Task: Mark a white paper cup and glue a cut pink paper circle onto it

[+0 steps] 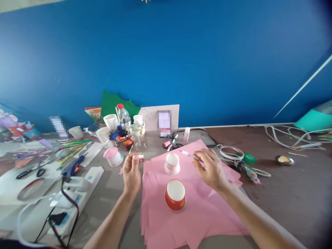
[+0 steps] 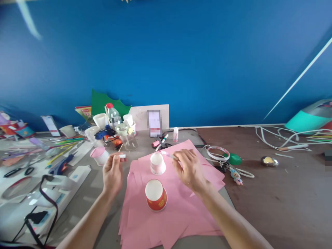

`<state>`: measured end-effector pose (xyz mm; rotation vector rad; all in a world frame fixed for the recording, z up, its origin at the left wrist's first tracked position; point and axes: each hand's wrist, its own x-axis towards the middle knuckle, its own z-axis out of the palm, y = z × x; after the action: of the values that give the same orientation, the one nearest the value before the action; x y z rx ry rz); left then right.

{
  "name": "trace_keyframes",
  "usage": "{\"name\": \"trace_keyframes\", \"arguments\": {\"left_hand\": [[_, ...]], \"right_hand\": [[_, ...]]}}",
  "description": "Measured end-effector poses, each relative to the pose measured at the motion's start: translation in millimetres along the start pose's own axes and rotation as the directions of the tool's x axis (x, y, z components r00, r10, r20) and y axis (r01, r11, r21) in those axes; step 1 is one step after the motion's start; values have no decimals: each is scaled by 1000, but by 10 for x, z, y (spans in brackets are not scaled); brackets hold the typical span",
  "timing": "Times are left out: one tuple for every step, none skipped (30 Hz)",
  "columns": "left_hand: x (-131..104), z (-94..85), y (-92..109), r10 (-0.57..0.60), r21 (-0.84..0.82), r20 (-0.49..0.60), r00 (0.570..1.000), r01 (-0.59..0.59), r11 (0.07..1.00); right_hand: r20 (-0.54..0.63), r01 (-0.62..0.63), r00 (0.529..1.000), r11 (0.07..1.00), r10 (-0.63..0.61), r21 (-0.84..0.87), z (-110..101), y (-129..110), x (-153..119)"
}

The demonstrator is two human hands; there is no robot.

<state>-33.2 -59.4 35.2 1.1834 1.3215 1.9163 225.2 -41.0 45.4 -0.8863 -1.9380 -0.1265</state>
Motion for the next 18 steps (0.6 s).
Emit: {"name": "trace_keyframes", "arguments": {"left_hand": [[19, 5, -20, -1, 34, 30, 1000, 0, 999], [23, 18, -42, -6, 69, 67, 998, 2, 998], [15, 37, -66, -18, 101, 104, 994, 7, 995], [0, 55, -92, -33, 124, 140, 990, 15, 992], [-17, 69, -117, -48, 135, 169, 984, 25, 991], [-33, 76, -140, -65, 132, 197, 978, 39, 991], [-44, 73, -157, -83, 118, 226, 971, 57, 991], [-51, 62, -166, -98, 90, 256, 962, 77, 993], [-56, 44, -164, -104, 49, 284, 953, 94, 994], [-61, 22, -150, -96, 1, 317, 943, 101, 995], [-70, 0, -124, -68, -47, 353, 933, 90, 995], [-86, -19, -87, -12, -86, 388, 921, 50, 995], [-110, -32, -41, 72, -108, 430, 900, -28, 994], [-142, -36, 11, 181, -121, 472, 863, -140, 983], [-181, -31, 66, 290, -130, 520, 803, -261, 957], [-222, -17, 122, 415, -155, 558, 719, -401, 903], [-263, 5, 175, 530, -183, 575, 624, -533, 826], [-299, 33, 224, 590, -194, 609, 530, -622, 759]], "right_hand": [[-7, -50, 999, 997, 50, 51, -5, 24, -2], [8, -98, 995, 989, 98, 109, -4, 36, -7], [35, -147, 989, 975, 144, 164, 0, 39, -16], [72, -198, 980, 957, 186, 211, 7, 37, -30], [103, -244, 969, 937, 225, 250, 14, 33, -47], [125, -288, 957, 914, 263, 287, 19, 28, -63], [131, -328, 944, 886, 302, 327, 19, 26, -75], [124, -359, 933, 855, 337, 375, 15, 26, -79], [112, -381, 922, 820, 370, 428, 5, 28, -75], [100, -399, 909, 777, 404, 487, -9, 33, -61], [90, -411, 895, 727, 438, 549, -25, 39, -39], [89, -423, 876, 667, 474, 613, -43, 46, -12], [96, -433, 854, 597, 512, 675, -60, 55, 18], [112, -443, 828, 517, 550, 732, -76, 66, 46], [133, -447, 799, 432, 587, 783, -87, 79, 69], [158, -449, 770, 350, 618, 822, -96, 94, 87], [184, -450, 744, 278, 642, 849, -99, 110, 98], [203, -449, 723, 226, 660, 864, -99, 127, 103]]}}
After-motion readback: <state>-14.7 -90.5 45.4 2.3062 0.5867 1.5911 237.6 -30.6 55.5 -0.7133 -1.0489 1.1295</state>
